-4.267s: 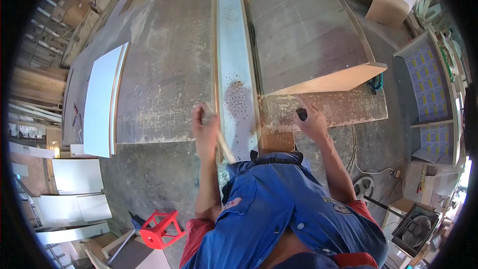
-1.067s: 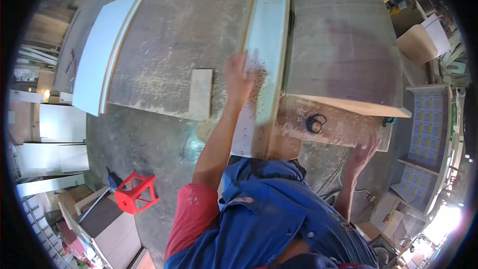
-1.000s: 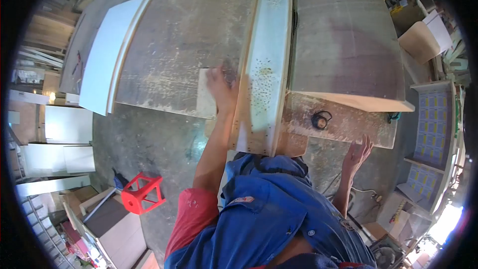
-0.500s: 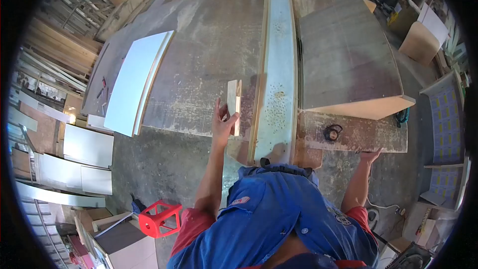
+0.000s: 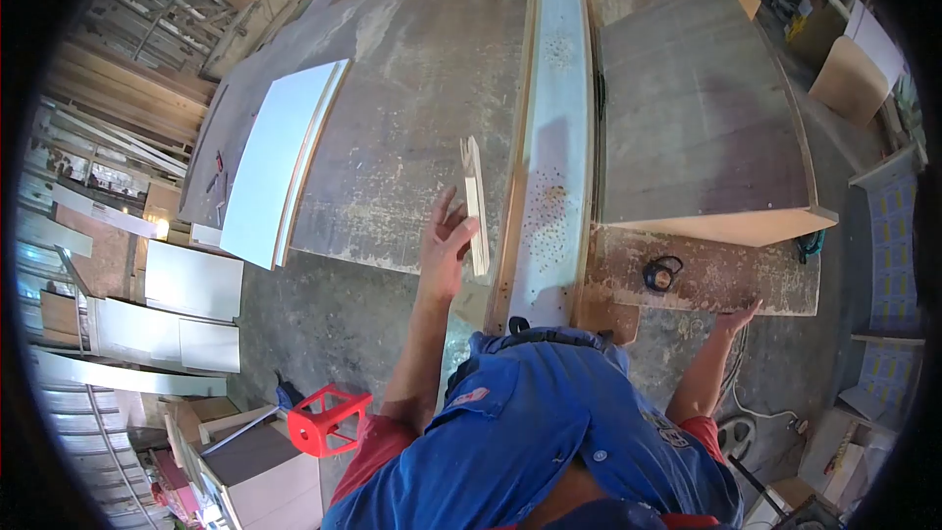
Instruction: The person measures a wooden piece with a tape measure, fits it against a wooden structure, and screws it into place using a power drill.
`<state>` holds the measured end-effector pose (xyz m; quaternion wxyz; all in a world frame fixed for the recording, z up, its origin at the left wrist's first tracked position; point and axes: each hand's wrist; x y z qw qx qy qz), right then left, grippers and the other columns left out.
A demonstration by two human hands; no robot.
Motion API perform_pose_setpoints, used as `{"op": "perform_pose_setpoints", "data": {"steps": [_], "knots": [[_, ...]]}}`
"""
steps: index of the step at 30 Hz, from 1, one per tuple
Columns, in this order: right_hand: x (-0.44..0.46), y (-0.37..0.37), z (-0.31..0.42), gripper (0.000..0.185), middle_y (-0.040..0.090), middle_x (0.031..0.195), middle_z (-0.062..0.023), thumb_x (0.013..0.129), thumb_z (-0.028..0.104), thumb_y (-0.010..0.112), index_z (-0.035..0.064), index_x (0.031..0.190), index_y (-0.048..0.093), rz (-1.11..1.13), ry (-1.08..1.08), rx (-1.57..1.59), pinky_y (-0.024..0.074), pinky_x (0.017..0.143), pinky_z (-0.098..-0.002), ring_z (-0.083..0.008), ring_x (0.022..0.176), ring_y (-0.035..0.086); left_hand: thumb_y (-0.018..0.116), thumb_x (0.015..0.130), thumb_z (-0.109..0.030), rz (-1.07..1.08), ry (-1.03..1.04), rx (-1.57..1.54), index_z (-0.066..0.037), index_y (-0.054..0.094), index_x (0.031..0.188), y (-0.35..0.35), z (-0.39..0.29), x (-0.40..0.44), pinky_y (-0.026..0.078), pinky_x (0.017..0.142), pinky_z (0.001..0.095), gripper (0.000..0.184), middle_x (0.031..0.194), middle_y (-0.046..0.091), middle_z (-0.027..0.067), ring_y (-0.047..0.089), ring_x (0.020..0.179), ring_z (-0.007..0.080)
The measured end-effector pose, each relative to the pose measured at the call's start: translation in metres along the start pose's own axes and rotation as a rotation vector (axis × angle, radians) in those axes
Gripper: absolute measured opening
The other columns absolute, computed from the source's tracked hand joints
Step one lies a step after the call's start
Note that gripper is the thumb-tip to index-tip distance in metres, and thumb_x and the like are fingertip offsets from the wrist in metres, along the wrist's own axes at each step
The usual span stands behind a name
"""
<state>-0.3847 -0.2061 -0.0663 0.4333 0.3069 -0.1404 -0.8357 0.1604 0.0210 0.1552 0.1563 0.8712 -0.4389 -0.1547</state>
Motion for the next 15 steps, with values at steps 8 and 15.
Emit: {"op": "perform_pose_setpoints", "data": {"steps": [8, 15], "knots": [[0.0, -0.003, -0.004, 0.077, 0.03, 0.161, -0.0146, 0.099, 0.06, 0.043, 0.0101, 0.156, 0.029, 0.023, -0.035, -0.048, 0.03, 0.117, -0.0576, -0.0393, 0.145, 0.032, 0.069, 0.095, -0.022, -0.146, -0.105, -0.094, -0.006, 0.048, 0.14, 0.022, 0.008, 0.015, 0.053, 0.079, 0.0303, 0.053, 0.114, 0.066, 0.0042, 0.063, 0.102, 0.0133], [0.028, -0.017, 0.022, 0.078, 0.037, 0.157, -0.0138, 0.097, 0.065, 0.042, 0.0123, 0.154, 0.035, 0.001, 0.059, -0.028, 0.0338, 0.113, -0.0589, -0.0387, 0.14, 0.038, 0.074, 0.091, -0.023, -0.13, -0.148, -0.05, -0.01, 0.049, 0.14, 0.013, 0.008, 0.009, 0.053, 0.077, 0.0318, 0.056, 0.114, 0.065, 0.0025, 0.064, 0.1, 0.0126]]}}
Point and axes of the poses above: each hand's wrist, its own x-axis towards the middle knuckle, its own y-axis out of the palm, z = x × y
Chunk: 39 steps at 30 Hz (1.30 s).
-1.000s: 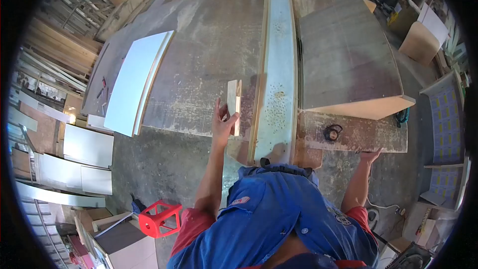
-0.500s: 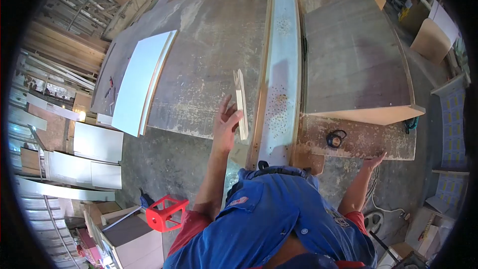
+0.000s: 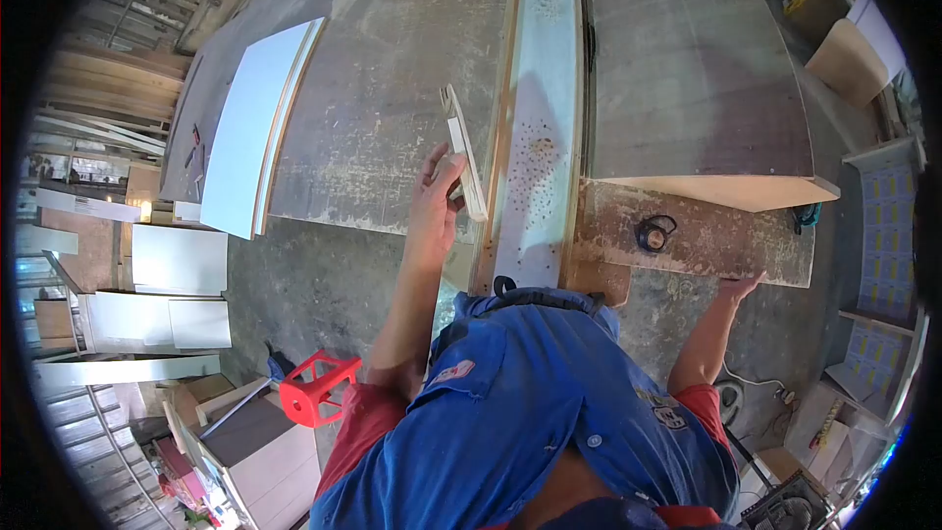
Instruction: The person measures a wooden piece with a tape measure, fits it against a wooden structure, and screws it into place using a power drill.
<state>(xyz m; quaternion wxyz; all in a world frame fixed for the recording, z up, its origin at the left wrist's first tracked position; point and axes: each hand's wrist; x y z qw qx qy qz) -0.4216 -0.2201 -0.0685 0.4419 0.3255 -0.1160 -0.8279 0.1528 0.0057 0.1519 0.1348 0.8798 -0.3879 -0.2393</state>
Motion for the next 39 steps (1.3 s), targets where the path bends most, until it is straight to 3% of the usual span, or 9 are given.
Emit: {"op": "perform_pose_setpoints", "data": {"steps": [9, 15, 18, 20, 23, 25, 29, 33, 39], "knots": [[0.015, -0.023, 0.017, 0.078, 0.045, 0.153, -0.0106, 0.095, 0.074, 0.037, 0.0184, 0.15, 0.045, 0.116, 0.108, 0.075, 0.0347, 0.111, -0.06, -0.0381, 0.138, 0.042, 0.074, 0.091, -0.021, 0.041, -0.051, 0.018, -0.008, 0.053, 0.137, -0.001, 0.004, 0.0, 0.054, 0.073, 0.0299, 0.053, 0.106, 0.068, 0.0017, 0.066, 0.091, 0.011], [-0.023, 0.018, 0.028, 0.074, 0.035, 0.158, -0.0142, 0.1, 0.062, 0.04, 0.01, 0.152, 0.038, -0.164, 0.068, 0.127, 0.0337, 0.113, -0.0578, -0.0376, 0.142, 0.035, 0.067, 0.096, -0.029, 0.207, -0.102, 0.042, -0.003, 0.057, 0.132, 0.023, 0.005, -0.005, 0.054, 0.086, 0.0293, 0.046, 0.118, 0.067, 0.0051, 0.065, 0.104, 0.0141], [-0.072, 0.05, -0.012, 0.058, 0.043, 0.15, -0.0242, 0.103, 0.03, 0.054, -0.003, 0.148, 0.038, -0.536, -0.967, -0.847, 0.0389, 0.112, -0.051, -0.0386, 0.139, 0.04, 0.063, 0.098, -0.036, 0.194, -0.235, -0.081, -0.002, 0.056, 0.133, 0.02, 0.024, -0.003, 0.053, 0.096, 0.0359, 0.05, 0.127, 0.065, 0.008, 0.064, 0.114, 0.0199], [-0.168, 0.112, -0.026, 0.063, 0.04, 0.152, -0.0194, 0.098, 0.033, 0.064, -0.0028, 0.145, 0.042, 0.191, -1.278, -0.793, 0.0322, 0.116, -0.0518, -0.0381, 0.144, 0.034, 0.062, 0.098, -0.037, 0.24, -0.29, -0.168, -0.002, 0.056, 0.133, 0.031, 0.029, -0.012, 0.052, 0.098, 0.0361, 0.05, 0.127, 0.065, 0.0083, 0.064, 0.115, 0.0203], [-0.271, 0.169, -0.043, 0.079, 0.04, 0.155, -0.0214, 0.079, 0.015, 0.079, 0.0022, 0.148, 0.042, 1.052, -0.957, -0.953, 0.0276, 0.118, -0.0516, -0.0394, 0.142, 0.038, 0.055, 0.101, -0.042, 0.299, -0.382, -0.277, -0.004, 0.055, 0.134, 0.041, 0.046, -0.012, 0.053, 0.099, 0.039, 0.05, 0.126, 0.067, 0.0084, 0.066, 0.115, 0.0221], [-0.297, 0.193, -0.059, 0.076, 0.049, 0.146, -0.0202, 0.073, 0.018, 0.082, 0.0033, 0.141, 0.049, 1.205, -1.028, -1.029, 0.0364, 0.114, -0.0503, -0.041, 0.137, 0.044, 0.05, 0.101, -0.046, 0.442, -0.571, -0.193, -0.006, 0.055, 0.134, 0.058, 0.048, -0.011, 0.053, 0.099, 0.0411, 0.051, 0.125, 0.067, 0.0074, 0.066, 0.115, 0.0219], [-0.291, 0.206, -0.075, 0.071, 0.057, 0.135, -0.0182, 0.074, 0.01, 0.078, 0.0047, 0.139, 0.05, 1.235, -1.041, -1.064, 0.0477, 0.102, -0.0461, -0.0387, 0.124, 0.055, 0.039, 0.102, -0.061, 0.358, -0.675, 0.062, -0.007, 0.055, 0.134, 0.091, 0.045, -0.005, 0.061, 0.079, 0.0403, 0.065, 0.122, 0.068, 0.0136, 0.073, 0.098, 0.0245], [-0.284, 0.221, -0.072, 0.065, 0.063, 0.123, -0.0192, 0.079, 0.003, 0.071, 0.0029, 0.139, 0.049, 1.133, -0.956, -1.23, 0.0527, 0.09, -0.0439, -0.0397, 0.109, 0.061, 0.025, 0.098, -0.073, 0.515, -0.733, 0.329, -0.005, 0.058, 0.125, 0.077, 0.071, 0.066, 0.059, 0.06, 0.034, 0.079, 0.084, 0.074, 0.0144, 0.071, 0.063, 0.0225], [-0.248, 0.266, -0.082, 0.056, 0.065, 0.115, -0.0277, 0.09, 0.007, 0.063, 0.0028, 0.143, 0.045, 0.754, -0.559, -1.221, 0.0517, 0.087, -0.0517, -0.0431, 0.106, 0.063, 0.061, 0.096, -0.038, 0.272, -0.413, 0.511, -0.006, 0.062, 0.124, 0.093, 0.11, 0.108, 0.056, 0.08, 0.0342, 0.042, 0.104, 0.07, 0.0176, 0.069, 0.09, 0.022]]}}
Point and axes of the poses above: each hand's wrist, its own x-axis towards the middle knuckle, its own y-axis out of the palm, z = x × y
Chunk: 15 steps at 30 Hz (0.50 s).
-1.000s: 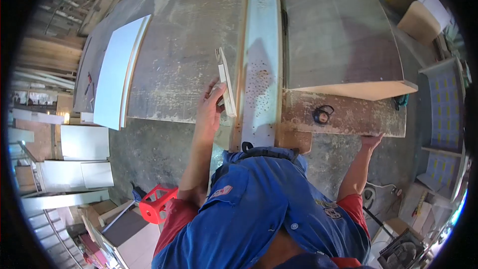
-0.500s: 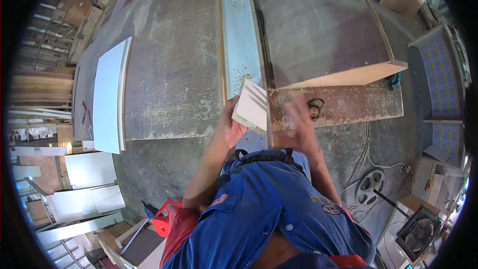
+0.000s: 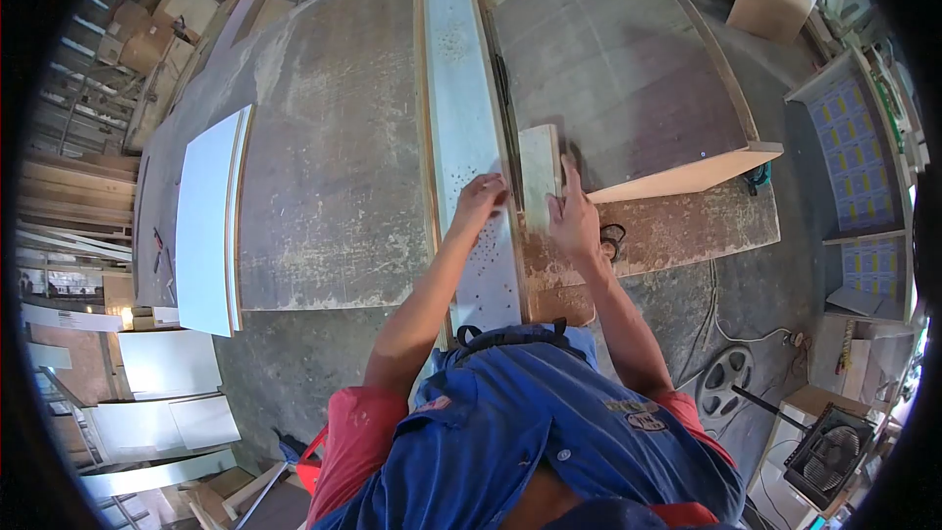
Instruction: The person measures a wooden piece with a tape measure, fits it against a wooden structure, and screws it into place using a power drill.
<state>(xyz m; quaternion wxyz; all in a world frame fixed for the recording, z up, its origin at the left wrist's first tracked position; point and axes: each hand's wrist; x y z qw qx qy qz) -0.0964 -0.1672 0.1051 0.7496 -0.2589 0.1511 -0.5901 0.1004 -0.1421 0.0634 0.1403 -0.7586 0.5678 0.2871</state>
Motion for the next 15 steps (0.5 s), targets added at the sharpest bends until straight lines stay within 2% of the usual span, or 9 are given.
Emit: {"op": "perform_pose_setpoints", "data": {"steps": [1, 2, 3, 5, 6, 7, 8, 10, 15], "knots": [[0.013, 0.007, -0.013, 0.055, 0.06, 0.125, -0.0279, 0.089, 0.008, 0.064, 0.0047, 0.141, 0.047, 0.02, -0.046, -0.097, 0.0537, 0.082, -0.0514, -0.0446, 0.11, 0.062, 0.062, 0.095, -0.035, -0.116, 0.23, 0.246, -0.006, 0.059, 0.129, 0.004, 0.009, 0.013, 0.054, 0.086, 0.0363, 0.045, 0.113, 0.067, 0.0172, 0.067, 0.099, 0.0244], [0.021, 0.009, -0.011, 0.055, 0.06, 0.125, -0.0279, 0.089, 0.008, 0.064, 0.0047, 0.141, 0.047, 0.021, -0.043, -0.104, 0.0537, 0.082, -0.0514, -0.0446, 0.11, 0.062, 0.064, 0.094, -0.033, -0.232, 0.459, 0.49, -0.006, 0.056, 0.135, 0.005, 0.022, 0.03, 0.053, 0.091, 0.0384, 0.049, 0.122, 0.064, 0.0169, 0.065, 0.107, 0.0268], [0.026, 0.014, -0.005, 0.054, 0.056, 0.131, -0.0267, 0.089, 0.009, 0.065, 0.0056, 0.14, 0.048, 0.001, -0.078, -0.269, 0.0519, 0.087, -0.0528, -0.0452, 0.116, 0.057, 0.07, 0.084, -0.025, -0.221, 0.626, 0.526, -0.006, 0.048, 0.146, -0.003, 0.041, 0.06, 0.044, 0.106, 0.0491, 0.069, 0.136, 0.058, 0.0234, 0.054, 0.13, 0.0359], [0.03, 0.017, -0.005, 0.052, 0.051, 0.137, -0.0255, 0.089, 0.011, 0.066, 0.0065, 0.138, 0.049, -0.017, -0.12, -0.437, 0.0502, 0.092, -0.0543, -0.0459, 0.123, 0.053, 0.071, 0.082, -0.024, -0.234, 0.734, 0.706, -0.009, 0.048, 0.147, -0.006, 0.053, 0.069, 0.041, 0.108, 0.0526, 0.07, 0.141, 0.054, 0.0217, 0.048, 0.134, 0.0375], [0.026, 0.019, -0.01, 0.054, 0.043, 0.144, -0.0252, 0.085, 0.012, 0.07, 0.007, 0.136, 0.051, 0.043, -0.28, -0.602, 0.0433, 0.101, -0.055, -0.0459, 0.131, 0.043, 0.072, 0.08, -0.023, -0.247, 0.841, 0.895, -0.012, 0.047, 0.147, -0.008, 0.059, 0.073, 0.039, 0.109, 0.0561, 0.072, 0.147, 0.049, 0.02, 0.043, 0.138, 0.0392], [0.022, 0.02, -0.014, 0.056, 0.034, 0.151, -0.0248, 0.082, 0.014, 0.073, 0.0075, 0.134, 0.052, 0.107, -0.441, -0.766, 0.0364, 0.11, -0.0557, -0.0459, 0.14, 0.033, 0.072, 0.08, -0.021, -0.203, 0.733, 0.901, -0.015, 0.045, 0.149, -0.004, 0.052, 0.06, 0.034, 0.11, 0.0606, 0.075, 0.154, 0.042, 0.0167, 0.036, 0.144, 0.0394], [0.018, 0.02, -0.018, 0.056, 0.034, 0.151, -0.0248, 0.082, 0.014, 0.073, 0.0075, 0.134, 0.052, 0.115, -0.447, -0.769, 0.0364, 0.11, -0.0557, -0.0459, 0.14, 0.033, 0.072, 0.08, -0.021, -0.208, 0.728, 0.893, -0.015, 0.045, 0.149, 0.0, 0.048, 0.051, 0.034, 0.11, 0.0606, 0.075, 0.154, 0.042, 0.0167, 0.036, 0.144, 0.0394], [0.01, 0.019, -0.025, 0.057, 0.035, 0.152, -0.0247, 0.078, 0.012, 0.074, 0.0073, 0.132, 0.056, 0.238, -0.381, -0.679, 0.0213, 0.119, -0.06, -0.0454, 0.145, 0.025, 0.07, 0.081, -0.019, -0.236, 0.704, 0.935, -0.015, 0.043, 0.151, 0.005, 0.045, 0.039, 0.032, 0.111, 0.0614, 0.075, 0.154, 0.041, 0.018, 0.035, 0.144, 0.0422], [0.015, 0.034, -0.048, 0.05, 0.038, 0.15, -0.0273, 0.081, 0.014, 0.071, 0.0057, 0.129, 0.059, 0.128, -0.508, -0.733, 0.0188, 0.12, -0.0596, -0.0468, 0.147, 0.024, 0.069, 0.082, -0.017, -0.268, 0.715, 1.037, -0.015, 0.042, 0.152, 0.014, 0.058, 0.044, 0.026, 0.113, 0.0638, 0.075, 0.154, 0.038, 0.0233, 0.028, 0.146, 0.0475]]}}
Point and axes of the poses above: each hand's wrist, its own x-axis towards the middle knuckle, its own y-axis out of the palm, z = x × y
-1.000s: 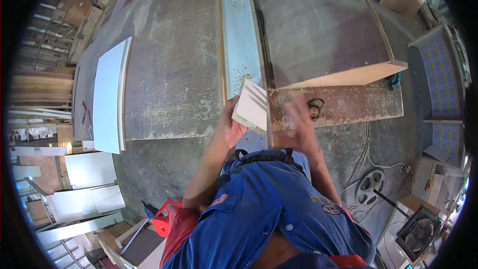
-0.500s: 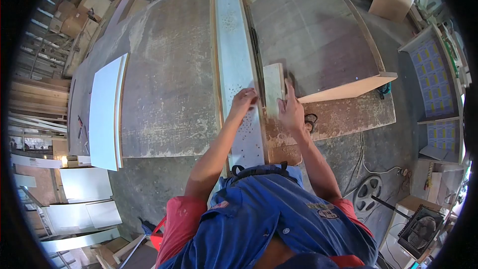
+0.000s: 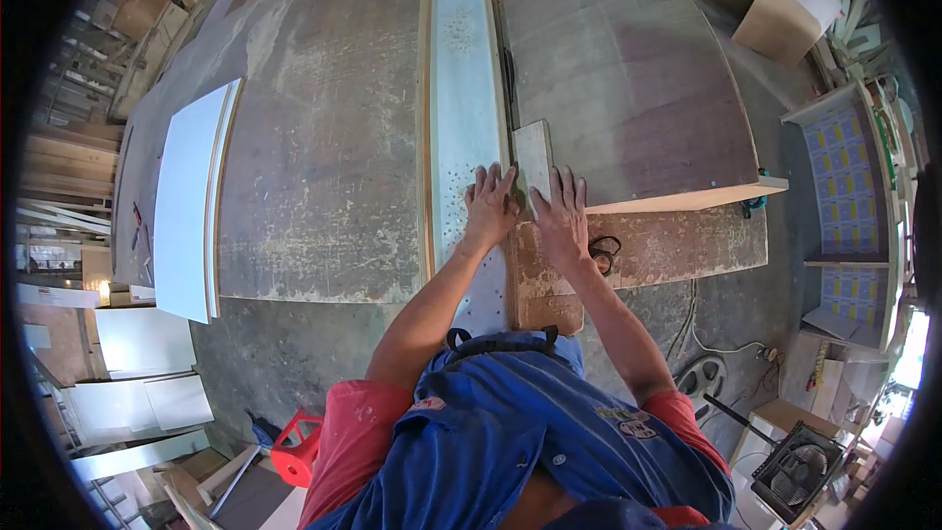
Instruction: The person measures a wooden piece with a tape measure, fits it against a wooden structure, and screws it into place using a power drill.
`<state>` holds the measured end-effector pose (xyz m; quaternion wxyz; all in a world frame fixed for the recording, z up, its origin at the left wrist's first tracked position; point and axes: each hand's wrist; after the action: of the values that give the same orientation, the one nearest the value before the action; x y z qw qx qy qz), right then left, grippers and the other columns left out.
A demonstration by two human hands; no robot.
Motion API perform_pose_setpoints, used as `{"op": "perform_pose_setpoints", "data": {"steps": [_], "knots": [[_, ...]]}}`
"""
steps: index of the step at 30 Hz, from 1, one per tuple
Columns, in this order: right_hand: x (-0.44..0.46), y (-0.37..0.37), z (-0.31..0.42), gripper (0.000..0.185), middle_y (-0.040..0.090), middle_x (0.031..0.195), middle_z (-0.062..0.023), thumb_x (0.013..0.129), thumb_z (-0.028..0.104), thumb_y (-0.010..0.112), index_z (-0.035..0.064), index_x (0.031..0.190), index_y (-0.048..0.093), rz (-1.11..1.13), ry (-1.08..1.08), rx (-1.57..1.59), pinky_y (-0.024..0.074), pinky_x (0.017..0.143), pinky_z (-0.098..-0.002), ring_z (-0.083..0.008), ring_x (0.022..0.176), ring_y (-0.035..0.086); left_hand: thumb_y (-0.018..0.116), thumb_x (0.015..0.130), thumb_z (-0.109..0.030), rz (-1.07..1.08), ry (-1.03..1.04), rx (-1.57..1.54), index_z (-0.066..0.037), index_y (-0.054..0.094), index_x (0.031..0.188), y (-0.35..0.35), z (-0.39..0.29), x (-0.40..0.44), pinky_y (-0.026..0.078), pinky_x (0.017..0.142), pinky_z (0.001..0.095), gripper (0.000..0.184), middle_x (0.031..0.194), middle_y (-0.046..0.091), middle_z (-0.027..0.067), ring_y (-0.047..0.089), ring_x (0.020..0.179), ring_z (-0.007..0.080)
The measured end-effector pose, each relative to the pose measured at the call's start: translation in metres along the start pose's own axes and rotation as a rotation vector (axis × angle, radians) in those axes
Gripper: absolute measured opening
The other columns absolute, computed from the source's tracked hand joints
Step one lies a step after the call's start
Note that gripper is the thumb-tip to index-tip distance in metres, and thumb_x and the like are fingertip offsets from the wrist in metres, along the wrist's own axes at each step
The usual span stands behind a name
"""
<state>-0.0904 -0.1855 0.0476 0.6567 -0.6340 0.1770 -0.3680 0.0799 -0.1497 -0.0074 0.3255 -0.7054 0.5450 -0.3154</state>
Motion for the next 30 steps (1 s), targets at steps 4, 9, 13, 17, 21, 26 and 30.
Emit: {"op": "perform_pose_setpoints", "data": {"steps": [4, 9, 13, 17, 21, 26, 30], "knots": [[0.015, 0.004, -0.005, 0.046, 0.039, 0.15, -0.0291, 0.084, 0.014, 0.067, 0.0044, 0.128, 0.06, 0.009, 0.01, 0.012, 0.0157, 0.122, -0.0593, -0.0468, 0.147, 0.023, 0.071, 0.079, -0.015, 0.142, -0.014, 0.06, -0.014, 0.04, 0.152, -0.016, -0.024, -0.003, 0.022, 0.115, 0.065, 0.079, 0.157, 0.029, 0.0295, 0.02, 0.148, 0.0508], [0.038, -0.001, -0.005, 0.047, 0.04, 0.151, -0.0288, 0.084, 0.013, 0.066, 0.0057, 0.13, 0.06, 0.047, 0.066, 0.07, 0.0123, 0.123, -0.0591, -0.0466, 0.148, 0.022, 0.079, 0.077, -0.022, 0.134, -0.028, 0.153, -0.012, 0.04, 0.152, -0.005, -0.028, 0.007, 0.023, 0.115, 0.0657, 0.085, 0.16, 0.02, 0.0305, 0.017, 0.149, 0.0518], [0.054, 0.001, -0.012, 0.047, 0.041, 0.151, -0.0267, 0.084, 0.013, 0.065, 0.0085, 0.131, 0.061, 0.067, 0.069, -0.024, 0.0107, 0.123, -0.0584, -0.0459, 0.149, 0.022, 0.084, 0.073, -0.028, 0.126, -0.032, 0.144, -0.013, 0.042, 0.151, -0.014, -0.027, 0.035, 0.027, 0.114, 0.0652, 0.09, 0.161, 0.018, 0.0285, 0.018, 0.149, 0.0509], [0.073, 0.012, -0.017, 0.047, 0.042, 0.151, -0.0248, 0.084, 0.012, 0.064, 0.01, 0.131, 0.061, 0.064, 0.092, -0.032, 0.0108, 0.123, -0.0585, -0.045, 0.149, 0.022, 0.085, 0.072, -0.028, 0.159, -0.036, 0.174, -0.014, 0.044, 0.15, -0.023, -0.024, 0.055, 0.028, 0.115, 0.0648, 0.089, 0.162, 0.018, 0.0261, 0.019, 0.149, 0.0495], [0.079, 0.018, -0.019, 0.047, 0.042, 0.151, -0.0242, 0.083, 0.012, 0.064, 0.0112, 0.13, 0.062, 0.059, 0.103, -0.061, 0.0104, 0.123, -0.0589, -0.0442, 0.149, 0.022, 0.085, 0.072, -0.028, 0.152, -0.057, 0.169, -0.017, 0.047, 0.149, -0.022, -0.021, 0.063, 0.028, 0.115, 0.0651, 0.087, 0.162, 0.021, 0.0231, 0.02, 0.149, 0.0482], [0.083, 0.012, -0.022, 0.051, 0.042, 0.152, -0.0245, 0.08, 0.013, 0.068, 0.0118, 0.131, 0.063, 0.119, 0.091, -0.06, 0.0095, 0.123, -0.0589, -0.0444, 0.149, 0.022, 0.085, 0.072, -0.027, 0.141, -0.069, 0.143, -0.017, 0.048, 0.148, -0.018, -0.016, 0.069, 0.027, 0.114, 0.0668, 0.085, 0.161, 0.024, 0.0227, 0.022, 0.149, 0.0477], [0.089, 0.012, -0.023, 0.058, 0.039, 0.153, -0.025, 0.075, 0.009, 0.076, 0.0116, 0.131, 0.063, 0.085, 0.093, -0.012, 0.0123, 0.122, -0.0601, -0.0459, 0.149, 0.021, 0.086, 0.071, -0.027, 0.157, -0.074, 0.151, -0.017, 0.047, 0.149, -0.017, -0.013, 0.078, 0.026, 0.112, 0.07, 0.088, 0.161, 0.024, 0.0242, 0.021, 0.148, 0.049]]}}
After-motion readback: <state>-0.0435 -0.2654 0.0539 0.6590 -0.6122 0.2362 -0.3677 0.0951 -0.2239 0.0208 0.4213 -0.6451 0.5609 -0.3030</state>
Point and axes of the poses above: each hand's wrist, its own x-axis towards the middle knuckle, its own y-axis out of the palm, z = x × y
